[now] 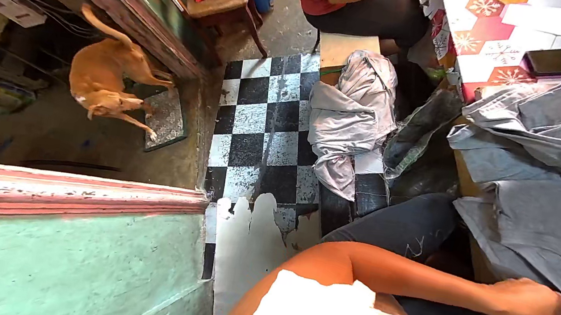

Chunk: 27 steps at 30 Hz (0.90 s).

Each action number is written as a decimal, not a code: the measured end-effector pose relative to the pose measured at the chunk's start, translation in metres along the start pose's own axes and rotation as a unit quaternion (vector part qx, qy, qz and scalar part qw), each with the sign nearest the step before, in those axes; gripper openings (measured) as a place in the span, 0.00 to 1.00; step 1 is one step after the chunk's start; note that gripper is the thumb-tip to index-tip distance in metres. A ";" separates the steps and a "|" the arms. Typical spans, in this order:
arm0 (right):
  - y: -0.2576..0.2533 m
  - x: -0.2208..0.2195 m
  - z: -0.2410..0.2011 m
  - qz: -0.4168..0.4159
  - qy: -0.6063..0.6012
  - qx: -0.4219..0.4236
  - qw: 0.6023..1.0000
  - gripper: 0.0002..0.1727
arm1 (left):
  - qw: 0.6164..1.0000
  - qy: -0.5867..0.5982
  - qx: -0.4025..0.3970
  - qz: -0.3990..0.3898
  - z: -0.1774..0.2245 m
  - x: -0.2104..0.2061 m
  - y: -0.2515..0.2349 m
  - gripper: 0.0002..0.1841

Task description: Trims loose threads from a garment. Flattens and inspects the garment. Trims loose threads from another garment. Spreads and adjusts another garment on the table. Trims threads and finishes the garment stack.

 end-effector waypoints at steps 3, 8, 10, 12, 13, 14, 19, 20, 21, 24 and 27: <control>0.008 -0.008 0.001 -0.035 -0.177 -0.041 0.983 0.13 | 1.000 -0.001 -0.015 0.006 0.007 -0.011 -0.008 0.13; 0.008 -0.027 0.027 -0.087 -0.355 -0.128 0.922 0.09 | 0.999 0.029 -0.007 0.019 -0.010 -0.004 -0.005 0.10; 0.009 -0.026 0.024 -0.076 -0.405 -0.139 0.900 0.08 | 1.000 0.025 -0.001 0.014 -0.013 -0.004 0.000 0.11; 0.011 -0.023 0.015 -0.077 -0.427 -0.144 0.890 0.09 | 0.999 0.021 -0.022 0.025 -0.011 -0.002 0.004 0.11; 0.008 -0.025 0.022 -0.084 -0.445 -0.146 0.879 0.11 | 0.998 0.017 -0.040 0.038 -0.008 0.000 0.006 0.11; 0.006 -0.027 0.026 -0.094 -0.465 -0.148 0.868 0.14 | 0.996 0.009 -0.070 0.058 -0.003 0.001 0.007 0.10; 0.013 -0.048 0.023 -0.161 -0.629 -0.200 0.734 0.29 | 0.969 -0.096 -0.198 0.117 0.023 -0.009 0.014 0.07; 0.014 -0.051 0.022 -0.171 -0.659 -0.213 0.701 0.31 | 0.964 -0.122 -0.207 0.116 0.024 -0.011 0.014 0.08; 0.015 -0.053 0.022 -0.179 -0.676 -0.222 0.680 0.32 | 0.960 -0.144 -0.210 0.112 0.025 -0.012 0.013 0.09; 0.016 -0.050 0.019 -0.192 -0.646 -0.203 0.711 0.30 | 0.955 -0.175 -0.213 0.111 0.027 -0.012 0.011 0.10; 0.012 -0.028 0.016 -0.127 -0.476 -0.132 0.860 0.16 | 0.958 -0.149 -0.213 0.119 0.025 -0.005 0.011 0.09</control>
Point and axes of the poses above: each hand's wrist, its own y-axis away from the middle knuckle, its own x-axis out of the back of the hand, z = x × y, the point moved 10 cm from there along -y, towards the middle knuckle, and after that the axes turned 2 degrees about -z, right-handed, at the moved point
